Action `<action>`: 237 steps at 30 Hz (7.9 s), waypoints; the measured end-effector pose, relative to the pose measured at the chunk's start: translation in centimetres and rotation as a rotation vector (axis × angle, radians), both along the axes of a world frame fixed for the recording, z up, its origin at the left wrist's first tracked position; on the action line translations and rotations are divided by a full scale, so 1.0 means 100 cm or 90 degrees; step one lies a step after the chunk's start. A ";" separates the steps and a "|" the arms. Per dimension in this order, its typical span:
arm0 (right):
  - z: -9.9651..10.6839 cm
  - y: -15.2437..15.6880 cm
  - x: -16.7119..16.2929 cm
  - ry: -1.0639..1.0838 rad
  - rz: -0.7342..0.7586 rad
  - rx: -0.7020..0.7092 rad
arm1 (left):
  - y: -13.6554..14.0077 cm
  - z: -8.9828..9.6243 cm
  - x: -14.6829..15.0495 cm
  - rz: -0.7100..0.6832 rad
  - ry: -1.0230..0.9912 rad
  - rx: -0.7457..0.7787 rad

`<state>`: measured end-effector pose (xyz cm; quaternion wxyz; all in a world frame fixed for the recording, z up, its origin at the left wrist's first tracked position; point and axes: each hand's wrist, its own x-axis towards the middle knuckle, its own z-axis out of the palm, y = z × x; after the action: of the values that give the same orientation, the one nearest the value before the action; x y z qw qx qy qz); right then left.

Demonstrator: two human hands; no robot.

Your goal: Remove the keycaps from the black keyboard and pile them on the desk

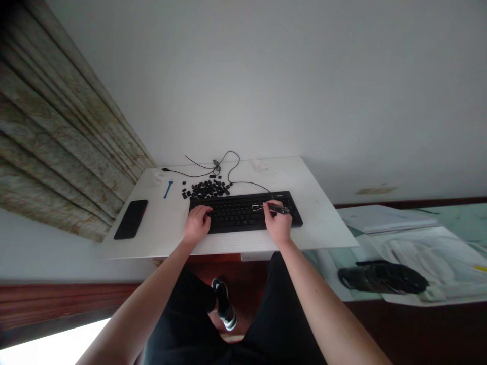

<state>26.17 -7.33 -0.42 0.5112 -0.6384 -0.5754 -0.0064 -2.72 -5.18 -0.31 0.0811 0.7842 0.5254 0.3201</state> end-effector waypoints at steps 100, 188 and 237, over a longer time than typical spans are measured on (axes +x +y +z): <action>-0.009 0.003 0.035 -0.024 -0.102 -0.021 | 0.008 0.006 0.023 0.035 -0.027 -0.029; 0.013 -0.016 -0.096 0.038 0.386 -0.031 | 0.004 0.009 0.022 -0.089 0.104 -0.116; -0.008 0.011 0.045 -0.019 -0.045 0.022 | 0.014 0.007 0.047 -0.024 -0.095 -0.093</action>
<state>30.64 -6.22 -1.18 0.5130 -0.6495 -0.5595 -0.0437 2.00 -3.77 0.34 0.1828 0.7598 0.5251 0.3369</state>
